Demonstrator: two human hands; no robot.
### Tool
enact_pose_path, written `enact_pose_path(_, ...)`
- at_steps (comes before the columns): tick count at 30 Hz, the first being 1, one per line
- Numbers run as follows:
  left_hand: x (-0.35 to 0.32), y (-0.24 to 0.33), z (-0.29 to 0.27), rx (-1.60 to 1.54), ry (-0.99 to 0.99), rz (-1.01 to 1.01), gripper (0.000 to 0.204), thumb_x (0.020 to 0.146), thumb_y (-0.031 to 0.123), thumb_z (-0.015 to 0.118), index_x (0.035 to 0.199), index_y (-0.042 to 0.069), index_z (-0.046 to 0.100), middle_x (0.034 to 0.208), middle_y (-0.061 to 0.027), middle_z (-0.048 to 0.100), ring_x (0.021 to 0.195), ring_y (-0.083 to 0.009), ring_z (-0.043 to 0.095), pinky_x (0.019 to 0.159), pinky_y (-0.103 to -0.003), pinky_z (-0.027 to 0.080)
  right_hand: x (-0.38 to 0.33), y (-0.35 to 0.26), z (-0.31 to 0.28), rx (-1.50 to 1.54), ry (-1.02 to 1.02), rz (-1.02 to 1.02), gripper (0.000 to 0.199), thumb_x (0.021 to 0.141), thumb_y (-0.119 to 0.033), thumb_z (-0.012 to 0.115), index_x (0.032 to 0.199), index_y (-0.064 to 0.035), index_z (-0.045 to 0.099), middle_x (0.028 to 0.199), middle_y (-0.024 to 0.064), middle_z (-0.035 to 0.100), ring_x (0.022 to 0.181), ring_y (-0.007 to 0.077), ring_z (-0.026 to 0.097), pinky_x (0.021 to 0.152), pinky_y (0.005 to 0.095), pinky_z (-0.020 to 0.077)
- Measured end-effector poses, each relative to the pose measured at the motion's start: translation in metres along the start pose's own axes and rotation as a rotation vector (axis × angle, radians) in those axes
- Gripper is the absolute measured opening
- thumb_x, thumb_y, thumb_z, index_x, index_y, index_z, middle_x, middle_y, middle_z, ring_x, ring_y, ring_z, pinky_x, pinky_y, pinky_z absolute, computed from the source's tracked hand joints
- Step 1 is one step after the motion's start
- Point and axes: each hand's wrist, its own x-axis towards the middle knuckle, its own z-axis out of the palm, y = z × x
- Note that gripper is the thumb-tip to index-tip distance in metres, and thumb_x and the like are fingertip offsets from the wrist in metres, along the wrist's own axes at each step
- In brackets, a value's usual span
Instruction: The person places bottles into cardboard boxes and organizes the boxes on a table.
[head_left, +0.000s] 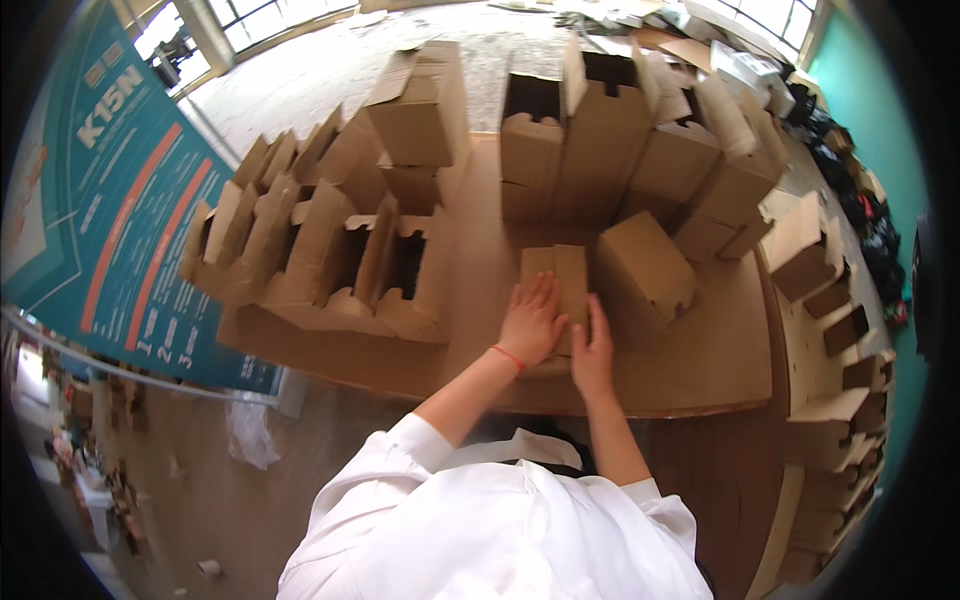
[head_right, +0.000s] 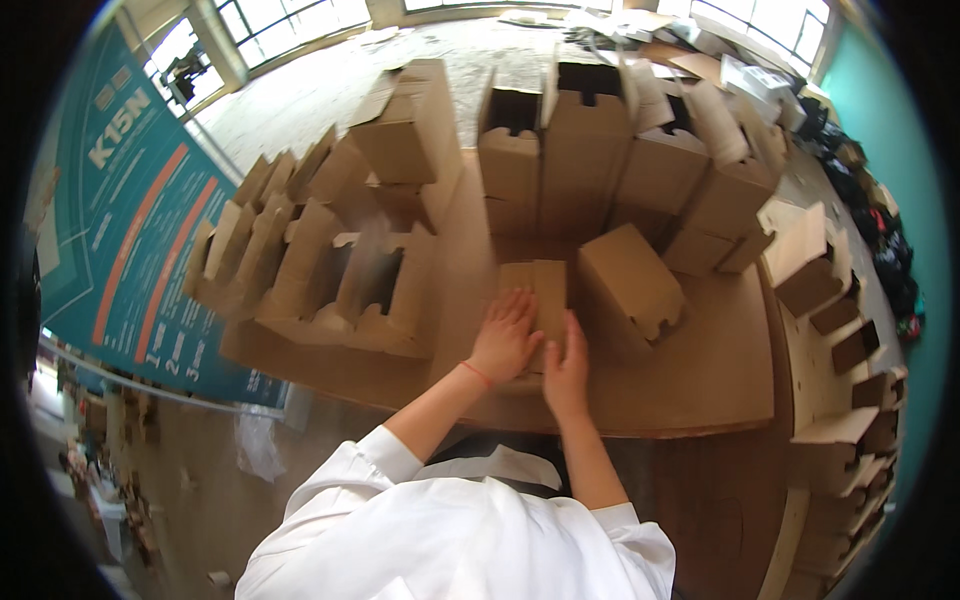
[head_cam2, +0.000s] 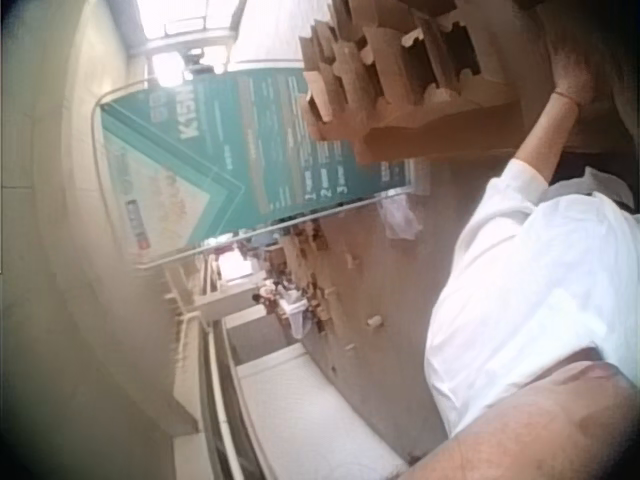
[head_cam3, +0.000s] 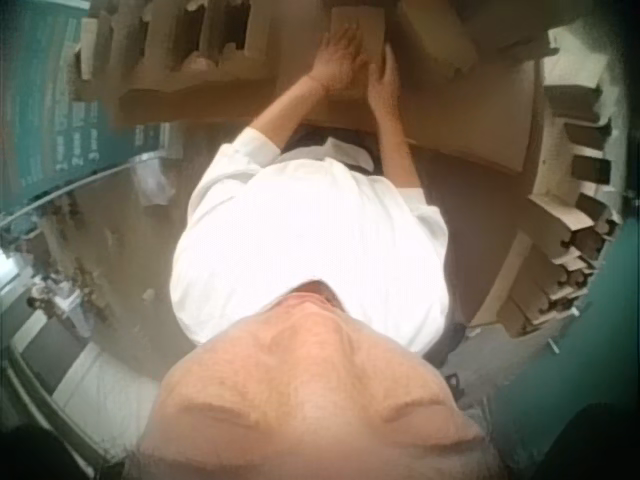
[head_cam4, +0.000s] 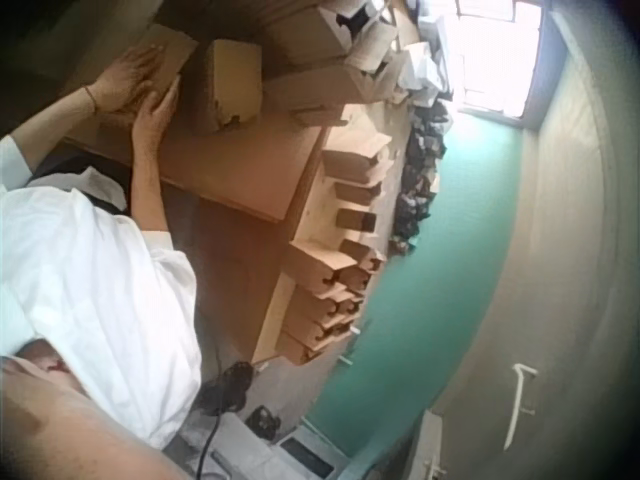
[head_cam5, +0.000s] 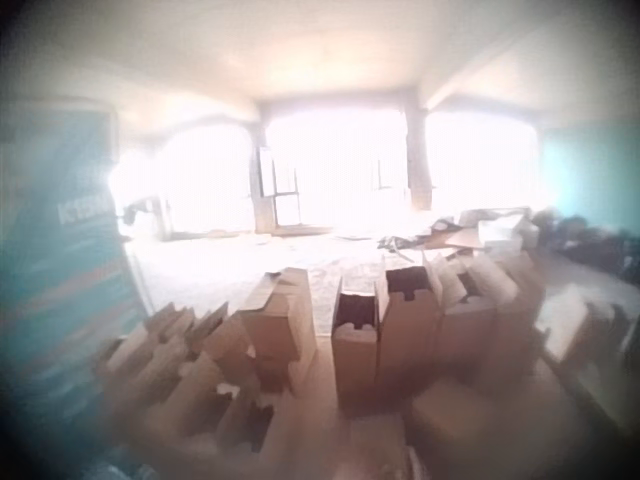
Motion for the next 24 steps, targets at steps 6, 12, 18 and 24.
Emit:
enact_pose_path(6,-0.024,-0.021,0.018,-0.696,0.195,-0.369,0.076,0.092,0.023,0.056,0.15,0.005,0.011,0.154,-0.0193,0.017,0.141,-0.0321,0.022,0.113,-0.038,0.022,0.0,0.042,-0.007,0.818,-0.217,0.598,0.057,0.09,-0.023,0.057,0.14,-0.0046,0.038,0.138,0.0082,0.045,0.127,0.0215,0.043,0.106,0.0349,0.0337)
enact_pose_path(12,-0.039,-0.015,-0.011,-1.572,-0.07,-0.476,0.09,0.093,0.026,0.058,0.15,0.007,-0.009,0.156,-0.0118,0.008,0.141,-0.0206,0.017,0.113,-0.032,0.018,0.005,0.023,-0.009,0.842,-0.367,0.617,0.064,0.09,-0.023,0.054,0.145,-0.004,0.028,0.144,0.0099,0.038,0.132,0.0198,0.037,0.108,0.0314,0.0289)
enact_pose_path(18,-0.063,-0.02,-0.113,-1.336,0.146,-0.181,0.084,0.096,0.025,0.053,0.151,0.01,-0.009,0.155,-0.0089,0.012,0.141,-0.0175,0.017,0.114,-0.032,0.018,0.028,-0.078,0.012,0.866,-0.494,0.442,0.069,0.09,-0.022,0.054,0.148,-0.0048,0.022,0.148,0.0102,0.031,0.136,0.0205,0.03,0.111,0.0318,0.0227)
enact_pose_path(24,-0.071,-0.078,-0.197,-1.454,0.141,-0.383,0.06,0.096,0.025,0.049,0.147,0.01,0.022,0.137,-0.0063,0.044,0.119,-0.0148,0.051,0.095,-0.031,0.047,0.064,-0.148,0.083,0.917,-0.654,0.413,0.085,0.091,-0.029,0.057,0.152,-0.0084,0.002,0.152,0.0134,0.023,0.138,0.0224,0.027,0.111,0.0318,0.0241)
